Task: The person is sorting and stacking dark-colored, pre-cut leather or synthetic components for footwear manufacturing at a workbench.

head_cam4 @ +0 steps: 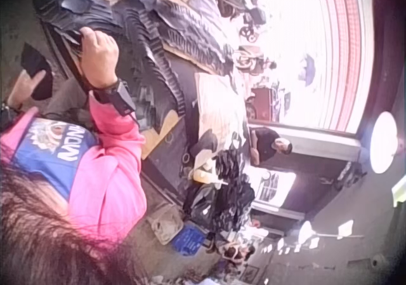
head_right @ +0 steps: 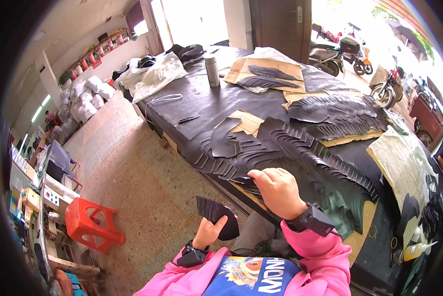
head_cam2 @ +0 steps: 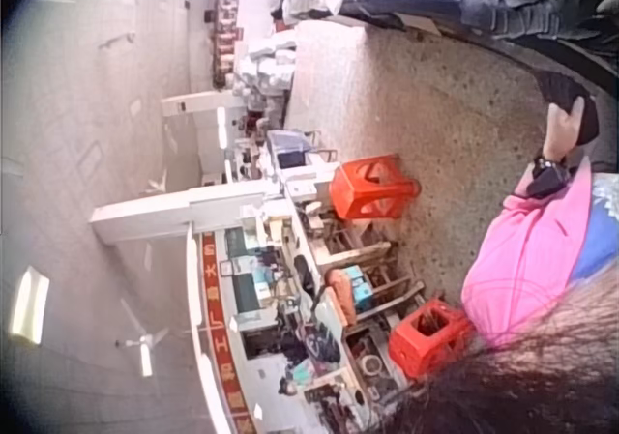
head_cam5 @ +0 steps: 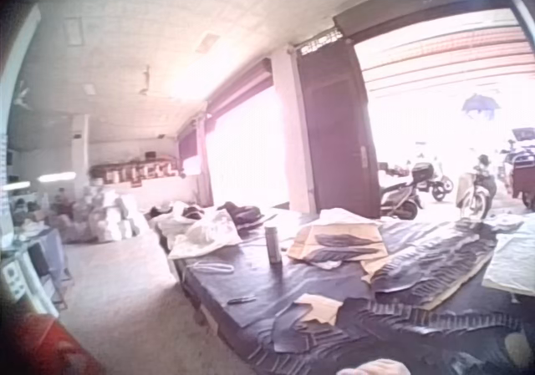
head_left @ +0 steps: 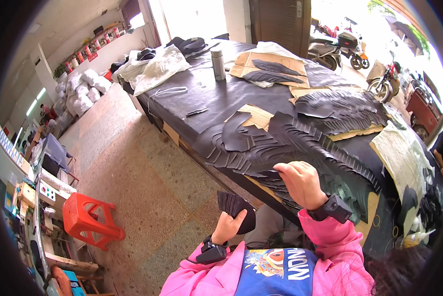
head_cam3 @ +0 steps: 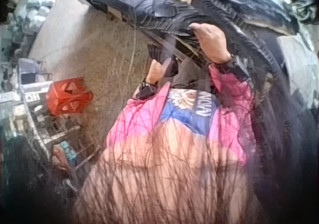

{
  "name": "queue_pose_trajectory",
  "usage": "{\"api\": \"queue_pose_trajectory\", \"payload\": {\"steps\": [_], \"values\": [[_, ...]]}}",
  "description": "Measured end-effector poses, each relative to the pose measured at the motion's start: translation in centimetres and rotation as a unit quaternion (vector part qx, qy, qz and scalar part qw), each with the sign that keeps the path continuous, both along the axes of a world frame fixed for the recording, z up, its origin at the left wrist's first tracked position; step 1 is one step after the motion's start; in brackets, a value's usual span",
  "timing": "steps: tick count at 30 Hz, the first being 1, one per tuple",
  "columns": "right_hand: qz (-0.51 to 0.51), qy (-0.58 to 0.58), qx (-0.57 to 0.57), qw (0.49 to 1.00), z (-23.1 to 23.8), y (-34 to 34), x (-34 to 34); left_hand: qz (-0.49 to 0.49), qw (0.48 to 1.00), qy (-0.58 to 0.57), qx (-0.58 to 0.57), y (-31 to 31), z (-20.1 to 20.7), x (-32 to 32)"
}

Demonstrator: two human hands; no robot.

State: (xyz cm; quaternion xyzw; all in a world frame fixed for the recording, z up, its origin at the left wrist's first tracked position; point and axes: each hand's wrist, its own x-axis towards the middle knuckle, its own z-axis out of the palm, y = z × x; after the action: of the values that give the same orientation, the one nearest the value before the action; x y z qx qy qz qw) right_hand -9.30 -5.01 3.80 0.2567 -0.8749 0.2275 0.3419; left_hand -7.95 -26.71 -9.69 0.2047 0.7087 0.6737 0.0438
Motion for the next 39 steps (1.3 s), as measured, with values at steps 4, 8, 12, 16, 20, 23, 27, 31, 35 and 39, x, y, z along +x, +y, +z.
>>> {"api": "queue_pose_trajectory", "payload": {"steps": [4, 8, 12, 16, 20, 23, 27, 31, 35, 39], "values": [[-0.004, -0.004, -0.015, 1.000, 0.7, 0.6, -0.1, -0.014, 0.999, -0.033, 0.031, -0.2, -0.5, 0.1], [-0.013, -0.010, -0.027, 1.000, 1.4, 0.9, 0.1, -0.019, 0.999, -0.026, 0.027, -0.4, -1.7, 0.0], [-0.014, -0.014, -0.035, 0.999, 2.1, 0.8, 0.0, -0.048, 0.998, 0.024, -0.023, -0.9, -2.1, -0.2], [-0.013, -0.015, -0.042, 0.999, 2.3, 1.1, -0.1, -0.047, 0.986, 0.131, -0.086, -0.8, -1.2, -0.2], [-0.006, -0.013, -0.041, 0.999, 2.5, 0.6, -0.6, -0.046, 0.983, 0.148, -0.103, -1.0, -1.0, -0.3], [-0.005, -0.013, -0.031, 0.999, 2.6, 0.3, -0.7, -0.050, 0.982, 0.150, -0.104, -1.1, -0.9, -0.3], [-0.003, -0.021, -0.012, 1.000, 2.6, 0.0, -0.9, -0.050, 0.982, 0.144, -0.110, -1.6, -1.1, 0.0], [-0.001, -0.020, -0.009, 1.000, 2.4, -0.2, -0.9, -0.059, 0.989, 0.106, -0.090, -1.7, -1.2, 0.1], [0.005, -0.028, 0.005, 1.000, 2.2, -0.3, -0.9, -0.058, 0.990, 0.093, -0.086, -2.0, -1.2, 0.2], [0.016, -0.031, 0.008, 0.999, 2.5, -0.5, -0.7, -0.057, 0.982, 0.134, -0.118, -2.2, -1.1, 0.4]]}}
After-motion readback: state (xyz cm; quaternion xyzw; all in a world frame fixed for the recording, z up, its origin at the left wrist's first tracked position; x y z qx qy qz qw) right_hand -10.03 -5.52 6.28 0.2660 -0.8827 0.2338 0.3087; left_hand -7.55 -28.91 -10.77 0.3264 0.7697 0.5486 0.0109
